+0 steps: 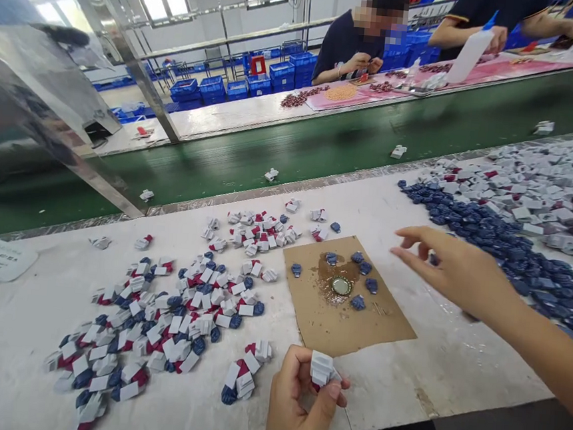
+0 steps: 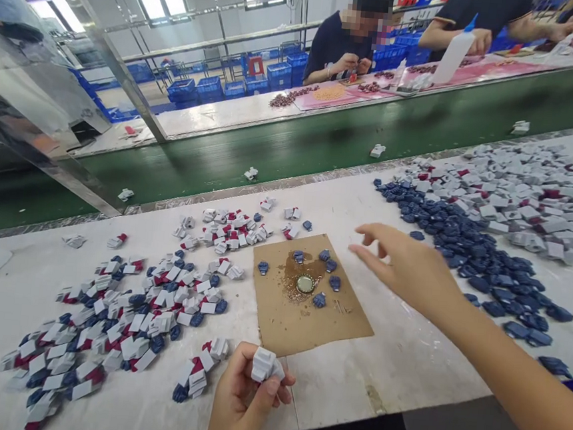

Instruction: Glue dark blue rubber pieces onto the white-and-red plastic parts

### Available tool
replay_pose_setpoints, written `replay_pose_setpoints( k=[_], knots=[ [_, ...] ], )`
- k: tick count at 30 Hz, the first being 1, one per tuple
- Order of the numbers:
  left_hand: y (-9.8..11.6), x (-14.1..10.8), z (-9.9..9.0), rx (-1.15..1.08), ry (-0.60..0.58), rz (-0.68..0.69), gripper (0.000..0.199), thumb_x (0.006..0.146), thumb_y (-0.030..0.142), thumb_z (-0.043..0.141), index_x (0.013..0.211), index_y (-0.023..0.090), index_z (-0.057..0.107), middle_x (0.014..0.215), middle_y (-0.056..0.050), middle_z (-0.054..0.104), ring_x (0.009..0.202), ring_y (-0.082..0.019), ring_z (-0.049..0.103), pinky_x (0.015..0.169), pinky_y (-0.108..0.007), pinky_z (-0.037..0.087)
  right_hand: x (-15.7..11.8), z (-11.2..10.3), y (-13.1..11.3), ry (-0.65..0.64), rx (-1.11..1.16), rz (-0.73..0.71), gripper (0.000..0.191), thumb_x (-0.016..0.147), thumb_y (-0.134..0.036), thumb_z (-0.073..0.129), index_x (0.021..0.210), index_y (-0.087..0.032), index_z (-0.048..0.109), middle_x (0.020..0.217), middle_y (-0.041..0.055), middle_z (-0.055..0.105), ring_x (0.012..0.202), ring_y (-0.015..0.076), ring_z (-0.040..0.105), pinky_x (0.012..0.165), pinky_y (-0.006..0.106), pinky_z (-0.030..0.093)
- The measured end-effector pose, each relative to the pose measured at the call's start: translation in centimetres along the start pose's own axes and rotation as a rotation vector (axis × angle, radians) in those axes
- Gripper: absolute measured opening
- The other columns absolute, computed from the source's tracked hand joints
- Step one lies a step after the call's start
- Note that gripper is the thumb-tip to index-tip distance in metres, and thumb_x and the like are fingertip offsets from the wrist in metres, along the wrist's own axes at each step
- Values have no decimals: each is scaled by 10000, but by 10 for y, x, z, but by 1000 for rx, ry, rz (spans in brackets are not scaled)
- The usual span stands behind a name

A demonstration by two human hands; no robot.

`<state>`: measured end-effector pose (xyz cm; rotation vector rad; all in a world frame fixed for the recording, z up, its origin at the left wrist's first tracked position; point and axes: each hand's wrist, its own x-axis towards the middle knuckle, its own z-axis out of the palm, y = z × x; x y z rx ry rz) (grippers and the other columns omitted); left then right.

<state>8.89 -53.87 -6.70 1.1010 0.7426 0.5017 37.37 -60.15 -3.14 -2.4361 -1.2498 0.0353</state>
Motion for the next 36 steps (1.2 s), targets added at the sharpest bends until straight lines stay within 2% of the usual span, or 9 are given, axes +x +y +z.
replay_pose_setpoints(
  k=[4,7,10,17,22,24,26,29,36],
  knots=[
    [-3,2,0,54,2,23,452,762,613,699,806,174,597,727,-47,731,602,-123,637,583,-228,442,-11,-22,54,92,-121,183,675,805,-746,352,996,-163,634,864,155,665,680,280,609,479,332,397],
    [-5,3,1,98,13,21,453,766,622,686,810,178,607,720,-48,729,601,-135,637,580,-236,445,-17,-23,82,-29,-110,154,662,746,-718,464,1032,-164,685,954,152,688,777,294,638,525,343,461],
    [-5,4,3,176,50,25,442,781,618,668,841,183,621,824,-68,747,673,-162,656,637,-256,467,-14,-12,88,-122,-70,74,607,802,-646,474,1131,-184,687,998,136,676,763,265,639,572,350,484],
    [-4,3,6,351,29,60,312,863,501,607,890,191,627,855,-62,746,693,-174,628,631,-267,429,-2,3,63,-176,27,-155,319,931,-380,394,957,-185,644,977,130,644,750,228,637,673,366,497],
    [-4,2,5,246,7,62,304,846,483,646,884,183,621,862,-66,751,737,-171,647,643,-249,447,-15,11,3,-185,105,-373,272,973,-328,367,1080,-193,578,1018,97,633,741,171,644,621,284,520],
    [-1,1,5,138,5,43,321,829,492,674,870,177,624,845,-60,747,709,-152,646,641,-238,455,-17,21,-21,-169,71,-507,277,1004,-296,329,1126,-176,547,944,83,645,705,162,635,569,264,483],
    [2,1,5,-19,21,15,347,805,504,704,841,170,618,815,-47,735,654,-123,638,605,-215,460,-15,33,-36,-165,21,-600,307,1024,-314,284,1040,-176,557,828,63,639,657,176,618,532,276,436],
    [7,0,3,-230,104,3,387,735,510,773,824,158,637,806,-26,697,613,-94,612,506,-170,454,-6,51,-41,-187,-23,-680,432,1040,-376,206,828,-209,544,719,52,608,652,215,598,538,309,381],
    [19,3,0,-425,284,-83,411,561,447,898,749,144,694,596,20,614,553,-93,574,422,-144,467,8,61,-45,-212,-4,-722,422,1031,-425,246,688,-240,407,589,21,517,519,193,482,505,305,276]
  ],
)
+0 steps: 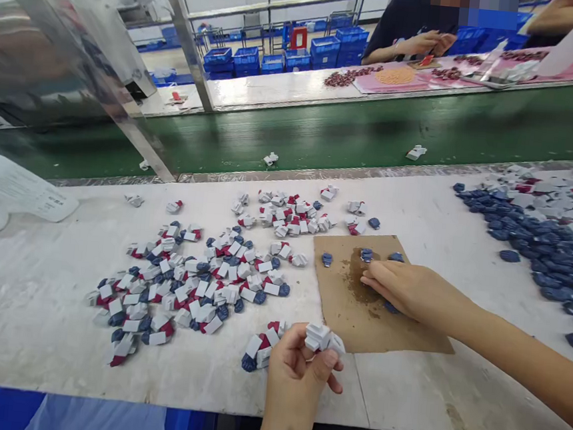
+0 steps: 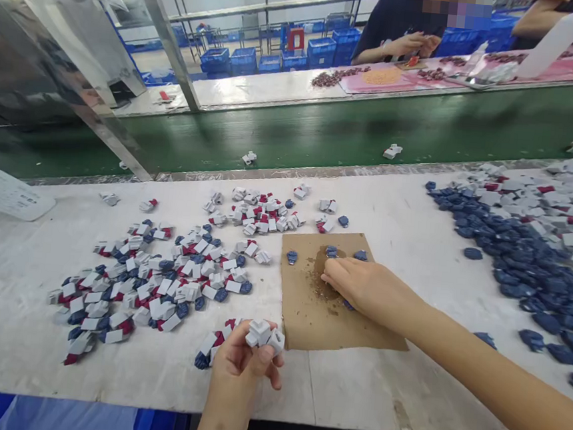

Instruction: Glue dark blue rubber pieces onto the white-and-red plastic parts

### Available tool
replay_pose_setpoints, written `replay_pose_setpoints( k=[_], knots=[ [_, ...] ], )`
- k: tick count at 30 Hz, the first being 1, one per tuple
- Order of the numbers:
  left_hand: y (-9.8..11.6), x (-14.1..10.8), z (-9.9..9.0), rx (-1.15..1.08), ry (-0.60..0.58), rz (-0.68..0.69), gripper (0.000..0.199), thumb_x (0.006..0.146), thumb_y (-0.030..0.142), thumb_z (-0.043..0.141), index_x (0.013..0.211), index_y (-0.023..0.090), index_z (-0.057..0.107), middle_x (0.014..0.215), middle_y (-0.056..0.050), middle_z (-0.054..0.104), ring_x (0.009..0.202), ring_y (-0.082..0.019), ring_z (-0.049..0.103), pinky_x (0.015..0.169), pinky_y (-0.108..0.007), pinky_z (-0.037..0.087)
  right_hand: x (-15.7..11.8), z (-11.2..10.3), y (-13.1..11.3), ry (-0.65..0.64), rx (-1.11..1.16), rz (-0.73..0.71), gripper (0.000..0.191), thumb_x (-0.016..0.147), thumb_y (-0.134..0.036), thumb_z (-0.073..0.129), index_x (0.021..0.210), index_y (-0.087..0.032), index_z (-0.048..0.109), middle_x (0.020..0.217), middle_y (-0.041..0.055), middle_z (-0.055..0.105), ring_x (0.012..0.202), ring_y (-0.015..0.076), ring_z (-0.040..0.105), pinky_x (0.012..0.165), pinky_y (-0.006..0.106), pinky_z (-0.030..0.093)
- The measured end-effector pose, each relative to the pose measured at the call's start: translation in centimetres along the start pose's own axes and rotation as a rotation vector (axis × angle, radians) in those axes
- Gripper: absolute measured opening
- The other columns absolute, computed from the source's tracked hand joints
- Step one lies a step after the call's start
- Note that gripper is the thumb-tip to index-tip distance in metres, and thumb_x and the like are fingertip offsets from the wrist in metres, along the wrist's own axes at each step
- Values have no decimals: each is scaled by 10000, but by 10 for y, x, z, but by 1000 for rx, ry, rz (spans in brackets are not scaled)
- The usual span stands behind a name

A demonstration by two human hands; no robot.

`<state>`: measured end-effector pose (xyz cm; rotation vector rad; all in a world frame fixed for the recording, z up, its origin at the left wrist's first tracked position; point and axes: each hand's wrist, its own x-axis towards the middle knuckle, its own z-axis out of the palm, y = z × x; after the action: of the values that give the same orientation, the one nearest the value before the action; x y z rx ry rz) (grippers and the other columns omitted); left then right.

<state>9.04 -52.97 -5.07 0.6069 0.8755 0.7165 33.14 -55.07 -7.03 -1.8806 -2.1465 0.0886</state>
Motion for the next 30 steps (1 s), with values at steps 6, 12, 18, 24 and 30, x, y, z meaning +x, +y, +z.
replay_pose_setpoints(
  k=[6,12,18,24,30],
  knots=[
    [7,-1,7,-59,39,-27,375,503,356,935,757,152,750,641,-12,714,607,-138,678,486,-172,517,5,-8,-7,26,104,13,405,1008,-451,296,666,-245,366,563,8,504,483,183,472,480,292,288],
    [8,-10,8,-10,-26,36,296,527,299,931,732,171,760,620,-3,717,566,-98,640,576,-178,516,-4,-38,-68,115,607,230,339,996,-455,416,755,-236,512,602,-18,519,491,131,501,443,236,392],
    [11,-16,9,81,-46,109,288,501,292,941,702,191,761,621,19,670,582,-100,619,564,-181,484,-9,-48,-104,20,863,273,385,980,-504,458,731,-221,535,603,-16,531,510,110,487,469,225,376],
    [9,-17,6,181,-58,167,258,550,313,917,704,183,756,635,12,649,603,-114,606,578,-197,479,-9,-50,-105,17,784,182,340,994,-416,449,737,-214,544,598,-16,538,493,99,473,456,215,352],
    [0,-19,0,192,-35,190,222,622,298,877,722,166,730,648,0,674,619,-123,610,596,-205,477,-11,-24,-116,140,739,130,331,1007,-336,432,703,-208,463,574,-29,516,469,84,440,454,212,330]
  ],
)
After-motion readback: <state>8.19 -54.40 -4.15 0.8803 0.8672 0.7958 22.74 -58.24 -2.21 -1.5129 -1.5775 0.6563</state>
